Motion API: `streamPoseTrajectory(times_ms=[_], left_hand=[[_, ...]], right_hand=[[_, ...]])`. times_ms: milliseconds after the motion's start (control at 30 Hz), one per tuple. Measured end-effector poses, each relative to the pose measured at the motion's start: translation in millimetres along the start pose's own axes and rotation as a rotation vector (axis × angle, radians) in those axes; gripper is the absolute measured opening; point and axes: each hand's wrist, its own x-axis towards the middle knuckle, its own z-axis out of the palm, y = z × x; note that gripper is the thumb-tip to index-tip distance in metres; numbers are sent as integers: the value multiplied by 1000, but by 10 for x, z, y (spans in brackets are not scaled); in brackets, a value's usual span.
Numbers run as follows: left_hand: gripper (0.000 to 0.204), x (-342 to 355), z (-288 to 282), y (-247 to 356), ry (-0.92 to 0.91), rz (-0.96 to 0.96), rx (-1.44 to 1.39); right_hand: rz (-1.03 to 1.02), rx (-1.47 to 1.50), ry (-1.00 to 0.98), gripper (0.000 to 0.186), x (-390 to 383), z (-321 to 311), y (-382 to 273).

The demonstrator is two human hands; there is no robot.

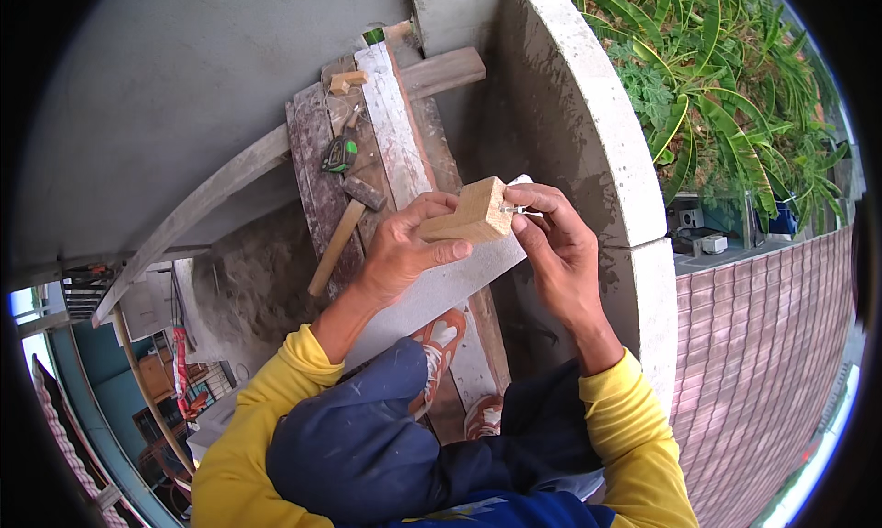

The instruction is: The person measures and marks a concrete wall using a tape measure and pencil, then prepares a string line by tying it to wooden blocks and securing them with a hammer. The person positions the string line against the wall to guide tile placement.

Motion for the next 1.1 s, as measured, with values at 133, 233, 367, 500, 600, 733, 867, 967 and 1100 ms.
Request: streamPoseTrajectory(times_ms=[133,233,367,500,600,733,867,967,1100], left_hand=[[38,54,-94,19,-119,241,327],[38,48,-15,101,-119,282,475],[38,29,33,144,-87,370,638],[37,24,59,189,-36,486,741],[42,43,55,152,-1,581,815],[59,62,10,-6,-22,554,656],[82,-20,108,52,-93,452,633],[93,-28,100,105,-191,462,754],[100,-46,108,111,-239,482,745]], right_hand=[[-75,63,-100,31,6,8,-109],[-124,36,-106,38,3,36,-121],[-149,46,-129,45,-8,40,-92],[-167,41,-132,47,-18,63,-83],[-201,-34,-130,49,-14,63,-110],[-304,-217,-152,53,-5,97,-162],[-394,-378,-187,56,12,113,-240],[-341,-331,-155,55,-9,100,-200],[-356,-362,-170,55,-14,77,-203]])
